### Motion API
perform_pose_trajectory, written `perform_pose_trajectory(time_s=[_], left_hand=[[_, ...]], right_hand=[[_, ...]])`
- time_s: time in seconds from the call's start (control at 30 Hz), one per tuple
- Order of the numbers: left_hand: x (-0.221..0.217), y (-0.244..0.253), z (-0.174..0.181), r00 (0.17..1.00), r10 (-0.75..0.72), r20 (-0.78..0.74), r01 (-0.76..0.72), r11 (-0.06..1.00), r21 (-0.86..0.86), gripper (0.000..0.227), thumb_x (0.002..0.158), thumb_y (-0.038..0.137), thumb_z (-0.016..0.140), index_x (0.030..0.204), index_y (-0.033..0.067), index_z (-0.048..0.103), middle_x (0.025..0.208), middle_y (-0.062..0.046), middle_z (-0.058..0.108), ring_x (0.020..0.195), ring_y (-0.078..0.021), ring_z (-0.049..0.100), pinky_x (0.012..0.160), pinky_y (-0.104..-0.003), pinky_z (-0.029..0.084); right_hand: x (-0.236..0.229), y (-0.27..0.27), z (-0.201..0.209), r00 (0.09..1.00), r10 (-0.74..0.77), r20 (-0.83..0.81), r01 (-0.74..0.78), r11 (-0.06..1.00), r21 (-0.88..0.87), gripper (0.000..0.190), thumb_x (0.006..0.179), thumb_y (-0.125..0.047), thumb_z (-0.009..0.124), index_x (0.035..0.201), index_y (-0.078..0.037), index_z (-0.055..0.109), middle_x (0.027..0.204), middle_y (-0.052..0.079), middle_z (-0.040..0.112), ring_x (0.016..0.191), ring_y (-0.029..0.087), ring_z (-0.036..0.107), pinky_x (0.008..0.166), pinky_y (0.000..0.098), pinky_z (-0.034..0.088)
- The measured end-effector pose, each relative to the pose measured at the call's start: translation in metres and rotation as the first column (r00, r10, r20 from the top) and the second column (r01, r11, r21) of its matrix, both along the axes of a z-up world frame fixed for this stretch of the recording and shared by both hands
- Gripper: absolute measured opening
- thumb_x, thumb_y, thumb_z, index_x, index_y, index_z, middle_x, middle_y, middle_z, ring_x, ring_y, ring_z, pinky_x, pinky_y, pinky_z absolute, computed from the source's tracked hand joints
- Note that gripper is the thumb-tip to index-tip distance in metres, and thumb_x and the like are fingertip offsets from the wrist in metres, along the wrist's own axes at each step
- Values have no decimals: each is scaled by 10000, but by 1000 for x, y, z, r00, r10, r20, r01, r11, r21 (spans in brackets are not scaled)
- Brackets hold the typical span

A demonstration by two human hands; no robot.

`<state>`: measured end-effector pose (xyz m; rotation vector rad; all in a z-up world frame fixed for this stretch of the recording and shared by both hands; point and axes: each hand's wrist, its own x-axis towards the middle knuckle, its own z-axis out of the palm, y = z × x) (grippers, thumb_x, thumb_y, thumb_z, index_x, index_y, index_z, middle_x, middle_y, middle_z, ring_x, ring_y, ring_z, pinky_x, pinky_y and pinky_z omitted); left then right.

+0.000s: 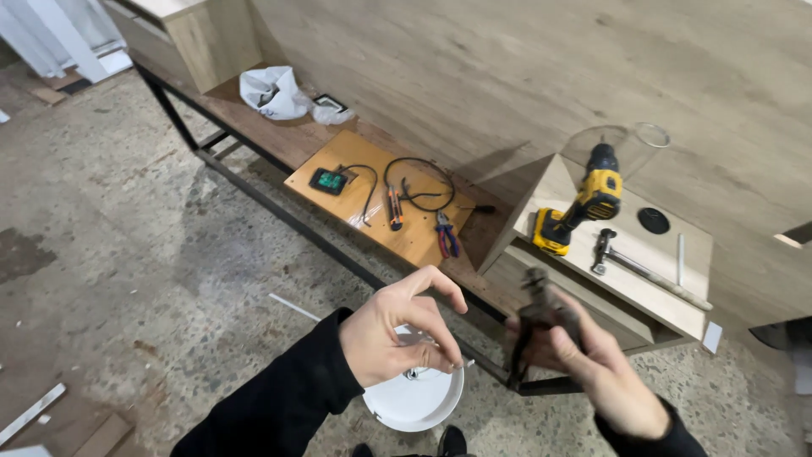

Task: The person strips the insulation from wires on a white electrical fixture using pliers and a utility knife. They then connect a black cable to the fixture and use pliers to secure the connection.

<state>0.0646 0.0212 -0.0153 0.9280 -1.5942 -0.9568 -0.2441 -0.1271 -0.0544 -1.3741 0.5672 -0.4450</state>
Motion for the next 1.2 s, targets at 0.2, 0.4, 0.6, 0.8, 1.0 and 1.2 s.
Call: perform_pose_trajectory(time_s=[0.2,0.4,0.6,0.8,1.0,1.2], left_hand=[[24,1,-37,991,125,-35,-124,992,37,96,853,90,837,926,65,782,1011,-28,652,961,-140,666,892,-294,534],[48,-8,-79,959,164,-233,-98,957,273,107,894,96,779,953,11,752,970,-28,681,942,-123,705,872,-274,562],[82,-47,-96,933,286,-218,-198,915,352,91,882,79,769,945,13,760,954,-35,710,912,-111,722,859,-272,567],[119,-115,-102,888,398,-229,-285,870,403,91,871,63,777,943,9,764,951,-36,710,908,-108,706,850,-261,547],[156,-178,-117,879,445,-170,-358,853,380,116,839,51,803,946,21,767,933,-43,699,876,-115,697,809,-283,547],[184,-228,-108,923,384,-15,-364,885,291,141,830,88,818,950,29,773,944,-44,719,887,-134,708,827,-285,562]], right_hand=[[25,-25,-51,962,-77,-262,49,993,-111,649,996,-243,517,1604,-136,318,1311,162,640,1184,203,618,1023,365,472],[83,-87,-180,835,-105,-540,-175,880,-441,613,975,-344,582,1513,-114,399,1271,125,660,1210,240,591,1045,356,450],[181,-240,-361,846,-239,-477,-41,863,-504,577,953,-452,658,1348,-61,503,1245,174,692,1198,274,624,1045,395,465],[275,-334,-448,263,-637,-725,67,761,-645,920,747,-664,760,1414,-75,525,1370,268,600,1314,434,539,1104,501,429],[296,-359,-431,501,-680,-535,37,634,-772,820,840,-542,810,1409,-21,530,1371,333,516,1246,461,500,990,502,425],[299,-241,-83,981,80,175,-35,968,-248,361,944,-119,648,1276,21,660,1103,132,745,993,164,696,922,303,544]])
